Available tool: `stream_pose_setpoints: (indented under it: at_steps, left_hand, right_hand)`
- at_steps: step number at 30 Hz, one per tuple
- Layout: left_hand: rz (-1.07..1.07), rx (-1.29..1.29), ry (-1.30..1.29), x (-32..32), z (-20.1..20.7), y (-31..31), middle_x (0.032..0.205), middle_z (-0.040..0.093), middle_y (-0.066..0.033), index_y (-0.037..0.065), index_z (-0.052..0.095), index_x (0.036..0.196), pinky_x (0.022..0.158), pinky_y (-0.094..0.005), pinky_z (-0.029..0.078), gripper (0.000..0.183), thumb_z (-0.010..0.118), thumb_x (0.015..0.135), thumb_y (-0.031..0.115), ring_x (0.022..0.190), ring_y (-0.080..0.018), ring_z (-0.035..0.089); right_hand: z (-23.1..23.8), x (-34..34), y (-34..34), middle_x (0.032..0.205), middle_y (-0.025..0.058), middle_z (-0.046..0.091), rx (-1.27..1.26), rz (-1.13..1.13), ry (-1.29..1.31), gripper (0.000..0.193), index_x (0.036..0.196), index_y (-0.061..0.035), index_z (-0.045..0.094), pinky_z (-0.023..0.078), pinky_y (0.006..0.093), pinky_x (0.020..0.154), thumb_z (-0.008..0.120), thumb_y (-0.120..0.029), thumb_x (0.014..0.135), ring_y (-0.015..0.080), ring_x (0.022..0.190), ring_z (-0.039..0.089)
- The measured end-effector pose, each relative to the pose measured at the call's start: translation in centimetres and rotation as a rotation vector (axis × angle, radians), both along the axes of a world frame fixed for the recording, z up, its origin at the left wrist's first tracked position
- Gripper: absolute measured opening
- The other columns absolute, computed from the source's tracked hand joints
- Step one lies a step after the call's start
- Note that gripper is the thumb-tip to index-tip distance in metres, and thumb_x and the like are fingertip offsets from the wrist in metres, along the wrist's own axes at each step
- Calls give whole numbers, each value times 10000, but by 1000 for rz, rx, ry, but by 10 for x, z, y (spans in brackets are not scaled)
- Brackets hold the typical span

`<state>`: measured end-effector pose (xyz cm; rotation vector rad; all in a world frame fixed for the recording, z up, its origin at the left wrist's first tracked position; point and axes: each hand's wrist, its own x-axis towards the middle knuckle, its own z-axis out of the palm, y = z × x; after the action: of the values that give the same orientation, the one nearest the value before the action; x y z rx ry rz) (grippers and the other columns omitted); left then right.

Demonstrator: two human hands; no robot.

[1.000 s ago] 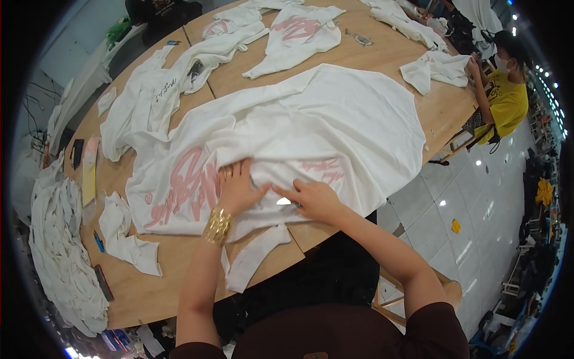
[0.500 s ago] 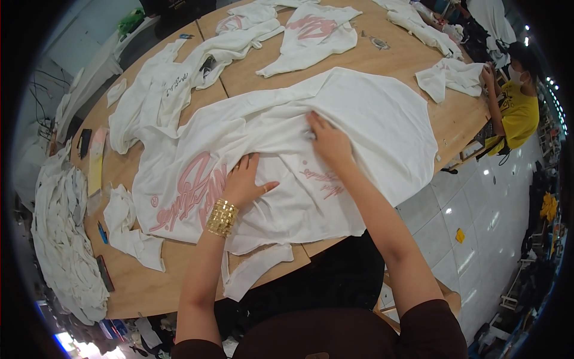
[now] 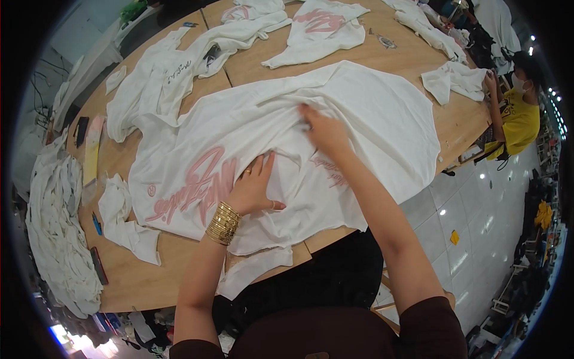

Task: Trimming loose threads and excess fabric from white t-shirts using thread snips.

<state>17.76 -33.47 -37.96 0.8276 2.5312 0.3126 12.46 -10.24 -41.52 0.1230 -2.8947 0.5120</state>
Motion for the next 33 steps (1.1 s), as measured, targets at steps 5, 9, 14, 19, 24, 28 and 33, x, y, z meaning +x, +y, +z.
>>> stream_pose_setpoints:
  at_steps: [5, 9, 14, 19, 24, 28, 33]
  left_hand:
    - [64, 44, -39, 1, -2, 0, 1381, 165, -289, 45, 119, 1390, 1040, -426, 259, 1093, 757, 587, 424, 1275, -457, 193]
    - [31, 224, 131, -6, -19, 8, 1408, 126, -274, 14, 116, 1384, 1043, -428, 257, 1035, 723, 642, 404, 1290, -417, 193]
    - [-9, 80, 181, 0, -7, 12, 1406, 148, -267, -26, 192, 1354, 1029, -401, 287, 901, 660, 720, 410, 1283, -390, 233]
    - [379, 174, 67, -12, -12, -7, 1303, 352, -282, -31, 241, 1338, 987, -369, 336, 741, 584, 812, 362, 1223, -364, 354]
    - [157, 485, 217, 18, -12, -23, 1282, 429, -190, 6, 292, 1330, 981, -385, 344, 670, 582, 809, 311, 1204, -359, 381]
    - [70, 309, 288, 48, -12, -39, 1387, 304, -137, 53, 246, 1364, 1010, -435, 284, 740, 632, 769, 266, 1248, -337, 322]
    - [121, 180, 181, 71, 8, -45, 1458, 132, -127, 81, 165, 1396, 1034, -429, 241, 861, 685, 722, 212, 1288, -321, 251]
  right_hand:
    - [4, -19, 12, 1247, 9, 502, 165, -107, 3, 450, 1202, -169, 490, 502, 385, 692, 559, -165, 758, 265, 796, 621]
    - [9, -12, -6, 1241, 33, 505, 36, -49, 62, 402, 1146, -157, 523, 498, 377, 687, 571, -163, 747, 260, 794, 620]
    - [4, 34, -22, 1263, 38, 487, -53, 112, -21, 439, 1178, -170, 509, 493, 372, 700, 573, -158, 743, 267, 831, 612]
    - [12, 37, 17, 1266, 39, 484, 48, -115, 39, 449, 1187, -159, 504, 495, 368, 707, 574, -123, 746, 260, 835, 612]
    - [30, 82, -13, 1244, 32, 501, -285, 63, -4, 457, 1159, -152, 528, 498, 341, 706, 577, -38, 719, 222, 838, 617]
    - [25, 133, -32, 1293, -11, 450, -74, 219, -68, 594, 1233, -196, 471, 499, 309, 650, 627, -83, 672, 205, 765, 604]
    - [15, 155, -20, 1356, -20, 372, 29, 190, -72, 706, 1286, -242, 416, 501, 314, 647, 682, -164, 637, 198, 746, 585]
